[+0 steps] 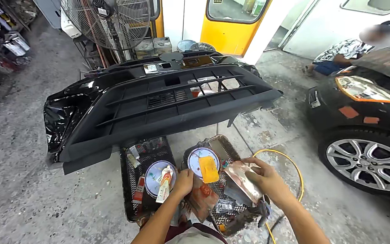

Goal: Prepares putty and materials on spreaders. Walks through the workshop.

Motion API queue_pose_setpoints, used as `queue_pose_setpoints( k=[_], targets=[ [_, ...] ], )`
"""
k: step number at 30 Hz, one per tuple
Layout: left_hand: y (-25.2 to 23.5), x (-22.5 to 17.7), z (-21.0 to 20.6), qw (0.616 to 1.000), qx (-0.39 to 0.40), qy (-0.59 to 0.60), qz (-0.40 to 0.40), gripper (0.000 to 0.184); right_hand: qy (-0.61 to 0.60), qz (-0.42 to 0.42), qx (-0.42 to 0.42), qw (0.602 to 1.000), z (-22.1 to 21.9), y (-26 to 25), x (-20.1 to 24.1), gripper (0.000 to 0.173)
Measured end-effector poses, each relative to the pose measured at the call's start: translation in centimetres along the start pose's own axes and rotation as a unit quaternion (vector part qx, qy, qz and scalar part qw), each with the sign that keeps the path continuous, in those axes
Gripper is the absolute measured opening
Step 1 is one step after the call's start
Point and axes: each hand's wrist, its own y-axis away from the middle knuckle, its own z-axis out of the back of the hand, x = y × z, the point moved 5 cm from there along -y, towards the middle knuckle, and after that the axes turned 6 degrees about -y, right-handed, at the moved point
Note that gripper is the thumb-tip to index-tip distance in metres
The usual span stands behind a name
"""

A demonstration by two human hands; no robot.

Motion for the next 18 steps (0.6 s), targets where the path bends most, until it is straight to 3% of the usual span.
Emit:
queue_pose_setpoints(
  k=[3,6,8,10,13,15,18],
  targets=[
    [0.7,0.1,0.0,0.999,0.038,-0.027,0.012,0.061,-0.023,0.076,0.003,0.997,0.3,2.3,0.7,0.062],
    [2.3,-0.5,1.2,0.996,0.036,0.076,0.003,0.071,-0.020,0.191,-0.058,0.980,-0.1,4.2,1.7,0.035],
    [4.1,-2.4,2.5,0.978,0.026,0.201,-0.046,0.060,-0.021,0.269,-0.095,0.958,-0.5,5.0,2.8,0.021],
    [5.9,-4.9,4.2,0.950,0.008,0.286,-0.122,0.041,-0.053,0.320,-0.103,0.940,-1.2,5.6,4.3,0.018],
    [8.2,-8.5,6.6,0.917,-0.078,0.311,-0.236,0.024,-0.122,0.369,-0.093,0.917,-2.4,6.0,6.7,0.017],
    [9.4,-10.5,8.0,0.894,-0.155,0.277,-0.317,0.023,-0.135,0.410,-0.071,0.899,-3.3,6.0,8.2,0.017],
    [10.9,-12.3,10.4,0.861,-0.248,0.184,-0.404,0.030,-0.023,0.472,0.003,0.881,-4.0,5.6,9.9,0.020]
  ],
)
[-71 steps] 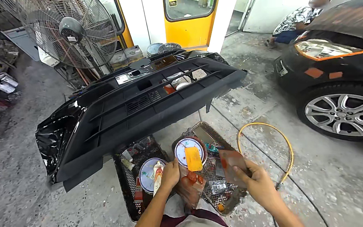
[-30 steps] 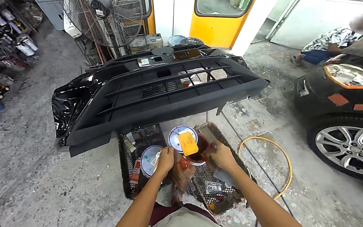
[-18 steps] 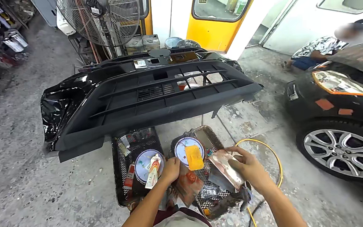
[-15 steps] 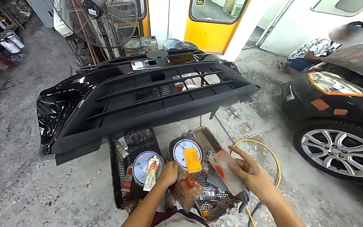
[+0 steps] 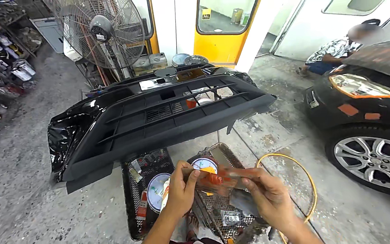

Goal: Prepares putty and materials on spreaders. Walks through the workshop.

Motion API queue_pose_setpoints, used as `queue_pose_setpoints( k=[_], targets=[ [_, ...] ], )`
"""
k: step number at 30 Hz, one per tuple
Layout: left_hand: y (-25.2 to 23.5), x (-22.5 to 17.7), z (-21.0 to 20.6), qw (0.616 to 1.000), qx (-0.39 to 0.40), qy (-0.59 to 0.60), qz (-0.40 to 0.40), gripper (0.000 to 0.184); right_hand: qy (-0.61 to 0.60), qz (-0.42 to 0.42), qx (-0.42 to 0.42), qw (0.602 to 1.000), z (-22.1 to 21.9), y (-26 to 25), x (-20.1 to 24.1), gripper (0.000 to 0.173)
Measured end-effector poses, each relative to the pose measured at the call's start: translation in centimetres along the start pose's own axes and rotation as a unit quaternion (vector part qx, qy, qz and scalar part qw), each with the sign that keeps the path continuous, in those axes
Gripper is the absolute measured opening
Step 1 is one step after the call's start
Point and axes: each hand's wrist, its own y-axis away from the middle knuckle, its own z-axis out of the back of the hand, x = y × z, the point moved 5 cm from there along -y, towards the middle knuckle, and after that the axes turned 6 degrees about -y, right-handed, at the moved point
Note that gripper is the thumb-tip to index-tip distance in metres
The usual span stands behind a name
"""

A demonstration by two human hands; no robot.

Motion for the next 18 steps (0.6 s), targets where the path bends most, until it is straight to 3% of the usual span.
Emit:
queue_pose_setpoints(
  k=[3,6,8,10,12,15,16,18],
  targets=[
    [-0.9,-1.7,1.7,0.995,-0.009,-0.058,-0.075,0.031,0.156,0.028,0.117,0.980,0.5,-1.3,0.3,0.026],
    [-1.3,-2.3,3.3,0.995,-0.018,-0.041,-0.093,0.030,0.236,-0.011,0.110,0.966,1.9,-2.6,0.5,0.028],
    [-1.5,-2.2,4.2,0.996,-0.021,-0.008,-0.081,0.028,0.125,-0.129,0.047,0.983,2.8,-3.0,0.1,0.036],
    [-1.6,-2.1,4.7,0.997,-0.011,0.009,-0.070,0.028,-0.069,-0.293,0.004,0.954,2.8,-3.1,-0.3,0.043],
    [-1.6,-2.2,4.7,0.998,0.003,-0.002,-0.068,0.029,-0.230,-0.403,0.077,0.883,1.4,-2.6,-0.6,0.035],
    [-1.7,-3.3,4.3,0.992,0.026,-0.083,-0.089,0.032,-0.400,-0.473,0.224,0.752,-1.3,-1.1,-0.9,0.030],
    [-1.6,-3.8,4.2,0.988,0.036,-0.114,-0.100,0.032,-0.407,-0.484,0.236,0.738,-1.9,-0.8,-1.0,0.029],
    [-1.4,-4.9,3.8,0.977,0.041,-0.166,-0.128,0.034,-0.361,-0.506,0.232,0.748,-2.2,-0.7,-1.2,0.032]
  ],
)
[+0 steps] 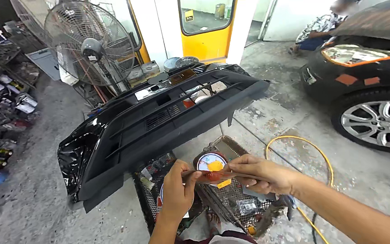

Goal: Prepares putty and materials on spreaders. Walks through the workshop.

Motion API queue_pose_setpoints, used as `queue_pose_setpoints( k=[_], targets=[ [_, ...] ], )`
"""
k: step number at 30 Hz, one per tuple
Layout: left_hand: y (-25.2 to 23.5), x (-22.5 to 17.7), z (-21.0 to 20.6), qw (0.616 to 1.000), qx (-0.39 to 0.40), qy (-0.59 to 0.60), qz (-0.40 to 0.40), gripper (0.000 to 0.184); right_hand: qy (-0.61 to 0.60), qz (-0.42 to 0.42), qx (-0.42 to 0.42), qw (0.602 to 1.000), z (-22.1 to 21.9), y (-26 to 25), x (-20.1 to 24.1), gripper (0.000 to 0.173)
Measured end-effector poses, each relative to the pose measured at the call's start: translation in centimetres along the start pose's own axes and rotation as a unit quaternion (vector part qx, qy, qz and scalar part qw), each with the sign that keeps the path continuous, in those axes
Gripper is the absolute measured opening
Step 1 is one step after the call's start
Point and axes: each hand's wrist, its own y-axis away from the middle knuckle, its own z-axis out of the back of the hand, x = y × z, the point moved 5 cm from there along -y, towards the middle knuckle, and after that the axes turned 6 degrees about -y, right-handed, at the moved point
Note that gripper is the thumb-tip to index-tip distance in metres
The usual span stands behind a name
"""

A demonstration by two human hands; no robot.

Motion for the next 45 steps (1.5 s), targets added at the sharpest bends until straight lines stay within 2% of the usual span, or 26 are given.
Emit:
queue_pose_setpoints(
  k=[4,7,9,11,12,14,15,16,18,21,25,29,30,32,34,36,38,40,42,44,45],
  targets=[
    [0.2,-2.3,-0.6,0.996,-0.008,-0.043,-0.078,0.029,0.150,-0.024,-0.122,0.981,-0.2,-0.3,1.3,0.050],
    [0.9,-3.8,-1.3,0.989,-0.021,-0.035,-0.141,0.025,0.317,-0.040,-0.197,0.927,-0.2,-1.3,2.2,0.067],
    [1.3,-4.3,-1.7,0.987,-0.027,-0.018,-0.160,0.023,0.370,-0.043,-0.241,0.896,0.6,-2.0,2.6,0.075],
    [2.0,-4.0,-1.8,0.993,-0.030,0.020,-0.110,0.019,0.371,0.020,-0.319,0.872,2.2,-2.3,2.8,0.072],
    [2.5,-3.6,-1.8,0.996,-0.042,0.052,-0.057,0.018,0.357,0.077,-0.363,0.857,3.3,-2.2,2.9,0.063],
    [3.5,-2.5,-1.4,0.989,-0.091,0.093,0.068,0.019,0.306,0.227,-0.426,0.820,4.5,-1.3,2.9,0.036],
    [3.9,-1.9,-1.2,0.980,-0.112,0.100,0.130,0.020,0.278,0.299,-0.447,0.796,4.3,-0.8,2.5,0.036],
    [4.2,-1.3,-1.1,0.969,-0.124,0.109,0.184,0.022,0.251,0.364,-0.458,0.771,3.7,-0.3,1.9,0.046],
    [4.7,-0.6,-0.9,0.950,-0.127,0.138,0.250,0.026,0.187,0.454,-0.459,0.740,1.9,0.0,0.3,0.062],
    [4.5,-1.0,-0.9,0.951,-0.107,0.161,0.241,0.028,0.108,0.456,-0.451,0.759,0.0,-1.4,-2.7,0.071],
    [4.1,-1.9,-0.8,0.980,-0.055,0.087,0.171,0.034,0.061,0.416,-0.424,0.802,-1.3,-3.5,-4.4,0.044],
    [5.0,-2.4,-1.1,0.986,0.060,-0.014,0.153,0.068,0.031,0.397,-0.349,0.848,-3.7,-4.4,-4.4,0.028],
    [5.2,-2.3,-1.1,0.984,0.092,-0.041,0.149,0.067,0.028,0.407,-0.339,0.848,-4.0,-4.3,-4.1,0.026],
    [5.5,-1.6,-0.6,0.977,0.134,-0.060,0.157,0.048,0.033,0.445,-0.336,0.829,-4.0,-3.5,-3.4,0.026],
    [5.9,-0.2,0.6,0.975,0.110,-0.003,0.191,0.033,0.032,0.475,-0.343,0.810,-3.4,-2.7,-2.9,0.029],
    [6.0,0.7,1.9,0.975,0.064,0.062,0.203,0.028,0.039,0.476,-0.322,0.817,-2.9,-2.7,-2.9,0.030],
    [5.8,1.0,2.8,0.981,0.035,0.052,0.186,0.030,0.106,0.467,-0.251,0.841,-3.3,-3.1,-3.1,0.027],
    [5.8,1.3,3.5,0.986,0.024,0.019,0.167,0.034,0.238,0.458,-0.153,0.843,-3.8,-3.5,-3.0,0.020],
    [6.2,1.9,4.4,0.985,0.022,0.039,0.168,0.033,0.398,0.412,-0.105,0.813,-3.6,-3.7,-2.5,0.022],
    [7.3,3.5,5.5,0.977,0.013,0.091,0.194,0.027,0.547,0.333,-0.143,0.755,-3.1,-3.8,-2.3,0.025],
    [8.1,4.7,6.2,0.970,0.010,0.116,0.215,0.025,0.577,0.302,-0.174,0.739,-2.7,-4.0,-2.4,0.025]
  ],
)
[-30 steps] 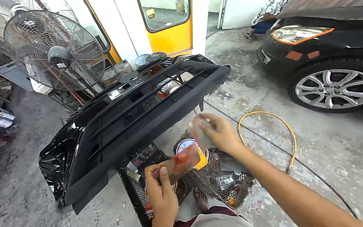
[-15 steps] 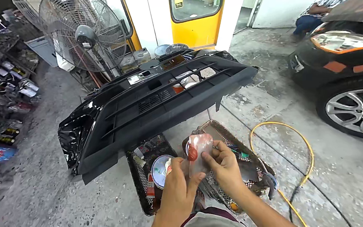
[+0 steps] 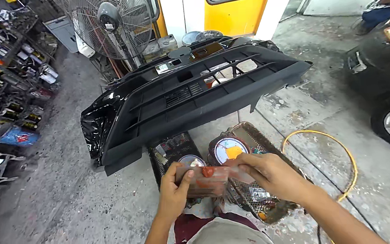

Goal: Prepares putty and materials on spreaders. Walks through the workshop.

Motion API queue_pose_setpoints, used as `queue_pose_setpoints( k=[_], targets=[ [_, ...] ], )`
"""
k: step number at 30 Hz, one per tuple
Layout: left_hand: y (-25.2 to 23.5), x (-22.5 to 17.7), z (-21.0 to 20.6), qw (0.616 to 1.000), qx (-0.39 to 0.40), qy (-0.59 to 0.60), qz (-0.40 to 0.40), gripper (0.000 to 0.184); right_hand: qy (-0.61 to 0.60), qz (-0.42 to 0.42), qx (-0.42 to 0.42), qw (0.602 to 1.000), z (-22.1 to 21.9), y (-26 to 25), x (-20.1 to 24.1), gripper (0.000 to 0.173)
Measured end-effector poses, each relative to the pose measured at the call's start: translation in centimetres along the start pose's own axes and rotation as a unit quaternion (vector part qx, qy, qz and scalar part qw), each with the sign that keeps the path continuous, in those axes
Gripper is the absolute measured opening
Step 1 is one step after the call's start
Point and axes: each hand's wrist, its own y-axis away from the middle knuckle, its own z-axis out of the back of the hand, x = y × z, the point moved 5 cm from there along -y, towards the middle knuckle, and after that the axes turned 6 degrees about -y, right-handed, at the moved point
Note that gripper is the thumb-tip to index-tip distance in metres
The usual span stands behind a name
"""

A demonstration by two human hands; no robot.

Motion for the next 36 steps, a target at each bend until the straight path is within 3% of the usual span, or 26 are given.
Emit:
queue_pose_setpoints(
  k=[4,7,9,12,18,22,27,31,34,36],
  targets=[
    [2.4,7.5,4.7,0.987,0.030,0.054,0.150,0.023,-0.045,-0.134,-0.101,0.985,-1.9,1.7,-2.3,0.025],
    [4.5,13.0,6.9,0.956,0.041,0.030,0.288,0.045,-0.128,-0.214,-0.152,0.956,-4.9,3.3,-2.5,0.027],
    [4.9,16.2,7.1,0.942,0.062,-0.035,0.327,0.056,-0.147,-0.243,-0.154,0.946,-7.2,3.7,-2.0,0.025],
    [4.2,20.0,5.6,0.915,0.165,-0.156,0.334,0.069,-0.161,-0.263,-0.121,0.943,-10.0,3.7,-1.4,0.026],
    [2.1,22.9,1.7,0.851,0.345,-0.270,0.288,0.068,-0.140,-0.303,-0.128,0.934,-12.0,3.0,-0.4,0.027],
    [1.6,22.3,0.9,0.839,0.381,-0.299,0.247,0.060,-0.171,-0.344,-0.198,0.902,-12.6,2.9,-0.2,0.027],
    [1.9,23.1,2.3,0.868,0.354,-0.259,0.233,0.053,-0.266,-0.398,-0.243,0.844,-13.7,2.1,-0.8,0.040],
    [2.6,23.8,6.6,0.895,0.279,-0.226,0.263,0.051,-0.184,-0.405,-0.163,0.881,-14.2,-0.2,-1.6,0.036],
    [4.3,24.5,10.5,0.904,0.232,-0.228,0.278,0.051,-0.066,-0.409,-0.010,0.910,-15.5,-3.3,-2.2,0.019],
    [5.9,24.6,12.8,0.907,0.206,-0.230,0.286,0.050,-0.003,-0.411,0.123,0.903,-17.6,-5.6,-2.8,0.029]
  ],
)
